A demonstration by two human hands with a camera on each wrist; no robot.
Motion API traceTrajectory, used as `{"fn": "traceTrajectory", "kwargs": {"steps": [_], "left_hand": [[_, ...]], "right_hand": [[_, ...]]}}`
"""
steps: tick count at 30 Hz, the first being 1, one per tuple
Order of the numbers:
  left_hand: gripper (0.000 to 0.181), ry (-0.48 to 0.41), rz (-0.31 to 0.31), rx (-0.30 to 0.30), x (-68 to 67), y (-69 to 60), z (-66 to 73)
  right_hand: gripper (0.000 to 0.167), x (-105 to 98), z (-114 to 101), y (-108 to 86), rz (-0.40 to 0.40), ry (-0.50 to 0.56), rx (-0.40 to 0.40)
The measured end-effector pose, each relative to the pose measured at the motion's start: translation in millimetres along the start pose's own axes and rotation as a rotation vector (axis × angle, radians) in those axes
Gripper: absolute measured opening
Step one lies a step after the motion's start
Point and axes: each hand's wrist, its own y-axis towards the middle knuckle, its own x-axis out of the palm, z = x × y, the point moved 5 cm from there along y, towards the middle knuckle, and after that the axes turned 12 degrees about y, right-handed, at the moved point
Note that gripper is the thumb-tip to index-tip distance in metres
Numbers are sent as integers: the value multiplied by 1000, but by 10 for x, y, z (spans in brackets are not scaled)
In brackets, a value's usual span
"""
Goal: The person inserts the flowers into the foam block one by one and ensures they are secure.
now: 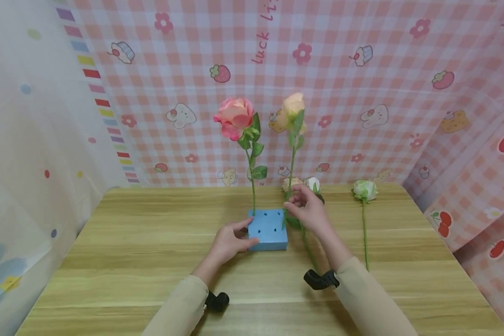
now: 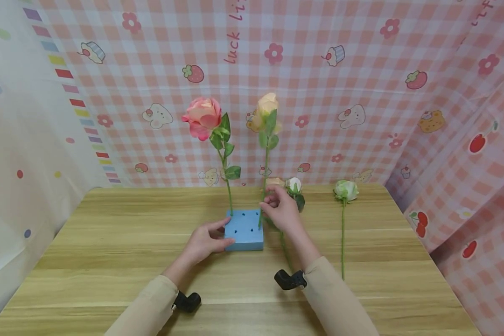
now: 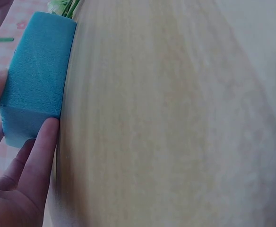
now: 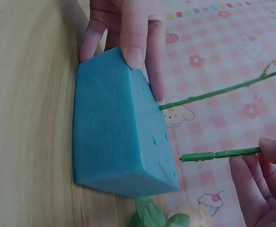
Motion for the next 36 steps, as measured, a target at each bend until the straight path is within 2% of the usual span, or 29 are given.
{"fn": "traceTrajectory", "kwargs": {"steps": [11, 23, 36], "left_hand": [[66, -2, -1, 0, -5, 5, 6], [64, -17, 2, 10, 0, 7, 0], [63, -20, 2, 2, -5, 14, 0]], "right_hand": [[34, 206, -82, 162, 17, -106, -149], [31, 330, -32, 221, 46, -127, -218], [26, 425, 31, 238, 32, -175, -208]]}}
